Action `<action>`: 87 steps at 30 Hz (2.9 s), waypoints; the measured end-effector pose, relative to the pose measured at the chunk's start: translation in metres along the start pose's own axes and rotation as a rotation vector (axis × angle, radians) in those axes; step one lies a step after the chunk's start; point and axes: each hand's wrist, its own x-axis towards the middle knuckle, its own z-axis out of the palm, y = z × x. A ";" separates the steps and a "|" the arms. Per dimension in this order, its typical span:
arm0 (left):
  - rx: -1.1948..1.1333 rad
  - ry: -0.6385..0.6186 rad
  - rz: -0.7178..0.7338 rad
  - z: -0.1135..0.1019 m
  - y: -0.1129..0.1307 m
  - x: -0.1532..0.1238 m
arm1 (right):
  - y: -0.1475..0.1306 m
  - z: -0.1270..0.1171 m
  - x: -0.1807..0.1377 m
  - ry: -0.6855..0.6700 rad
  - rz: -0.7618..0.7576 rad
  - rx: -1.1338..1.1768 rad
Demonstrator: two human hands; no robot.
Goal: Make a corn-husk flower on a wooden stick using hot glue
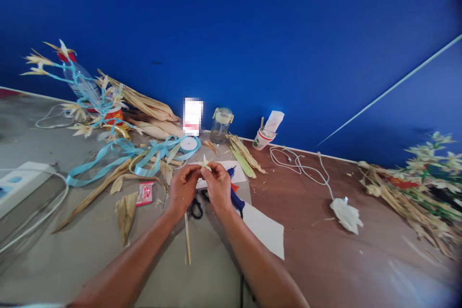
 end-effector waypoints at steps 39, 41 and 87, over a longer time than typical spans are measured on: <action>-0.230 -0.126 -0.142 0.002 -0.009 0.002 | 0.008 -0.012 0.007 -0.101 -0.233 -0.256; -0.217 -0.124 -0.137 0.002 -0.007 0.002 | 0.009 -0.012 0.008 -0.103 -0.229 -0.270; -0.140 -0.135 -0.121 0.003 -0.003 0.001 | 0.006 -0.012 0.005 -0.034 -0.245 -0.277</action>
